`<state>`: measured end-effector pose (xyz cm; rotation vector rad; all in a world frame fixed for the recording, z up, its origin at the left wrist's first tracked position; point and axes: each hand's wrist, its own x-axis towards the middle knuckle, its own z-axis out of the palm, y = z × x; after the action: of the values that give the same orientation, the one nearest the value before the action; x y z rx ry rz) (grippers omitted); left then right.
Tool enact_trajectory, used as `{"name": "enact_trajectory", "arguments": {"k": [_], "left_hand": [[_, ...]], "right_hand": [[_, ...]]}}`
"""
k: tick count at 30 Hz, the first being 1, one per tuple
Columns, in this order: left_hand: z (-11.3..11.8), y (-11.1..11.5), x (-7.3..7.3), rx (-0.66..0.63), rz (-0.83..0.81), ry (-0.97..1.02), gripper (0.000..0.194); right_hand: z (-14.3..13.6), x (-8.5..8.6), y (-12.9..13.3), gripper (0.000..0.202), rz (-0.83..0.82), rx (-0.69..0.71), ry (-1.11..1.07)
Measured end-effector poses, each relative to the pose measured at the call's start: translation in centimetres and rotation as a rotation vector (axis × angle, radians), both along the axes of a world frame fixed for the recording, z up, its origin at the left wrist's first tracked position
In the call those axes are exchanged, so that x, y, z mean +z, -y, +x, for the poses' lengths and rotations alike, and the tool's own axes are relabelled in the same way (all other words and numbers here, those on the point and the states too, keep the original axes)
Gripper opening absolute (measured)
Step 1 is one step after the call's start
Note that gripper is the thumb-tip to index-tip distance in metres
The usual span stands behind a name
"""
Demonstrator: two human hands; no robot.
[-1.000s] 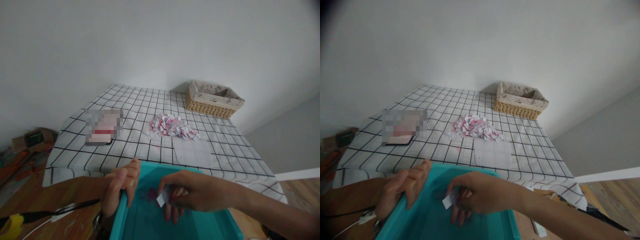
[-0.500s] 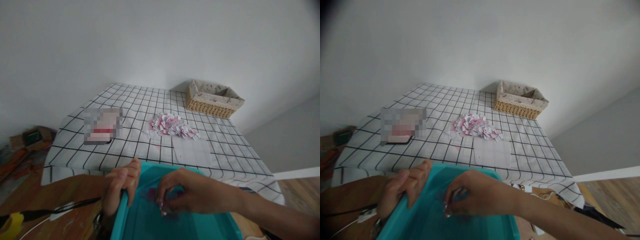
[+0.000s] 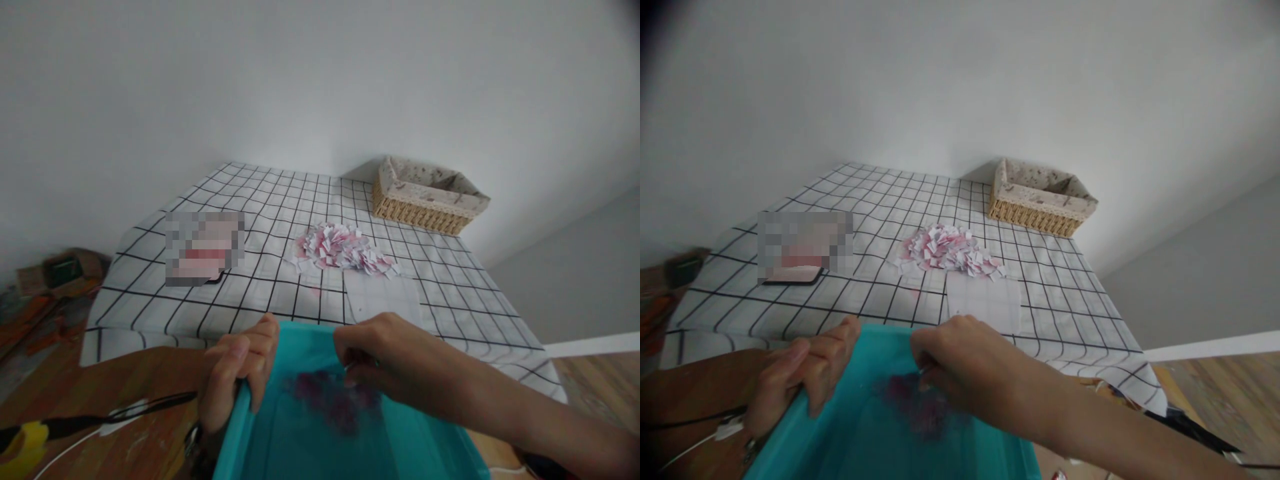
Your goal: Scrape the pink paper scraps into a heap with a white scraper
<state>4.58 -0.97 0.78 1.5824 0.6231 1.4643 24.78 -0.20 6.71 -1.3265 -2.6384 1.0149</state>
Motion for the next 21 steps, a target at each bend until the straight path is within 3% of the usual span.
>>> {"name": "enact_trajectory", "arguments": {"k": [5, 9, 12, 14, 16, 18, 20, 21], "left_hand": [[-0.7, 0.1, 0.2, 0.021, 0.064, -0.042, 0.060], [-0.8, 0.2, 0.2, 0.037, 0.080, -0.007, 0.060], [-0.6, 0.3, 0.2, 0.041, 0.070, -0.002, 0.060], [-0.5, 0.3, 0.1, 0.065, 0.047, 0.017, 0.059], [-0.5, 0.1, 0.1, 0.079, 0.029, 0.031, 0.059], [-0.5, -0.1, 0.0, 0.035, 0.043, -0.002, 0.060], [-0.6, -0.3, 0.0, -0.010, 0.054, -0.038, 0.061], [-0.6, -0.4, 0.0, -0.017, 0.052, -0.035, 0.061]], "right_hand": [[0.4, 1.9, -2.0, 0.018, 0.094, -0.106, -0.034], [1.5, 1.2, -5.8, 0.022, 0.436, -0.297, 0.083], [2.1, 0.8, -7.6, 0.026, 0.635, -0.298, 0.154], [1.9, 1.3, -7.1, 0.026, 0.713, -0.311, 0.106], [1.3, 1.9, -5.5, 0.020, 0.646, -0.264, -0.014], [0.6, 1.6, -3.2, 0.019, 0.347, -0.030, -0.058], [0.1, 0.2, -1.1, 0.019, 0.199, 0.177, 0.065], [0.0, -0.8, -0.3, 0.019, 0.195, 0.198, 0.150]]}}
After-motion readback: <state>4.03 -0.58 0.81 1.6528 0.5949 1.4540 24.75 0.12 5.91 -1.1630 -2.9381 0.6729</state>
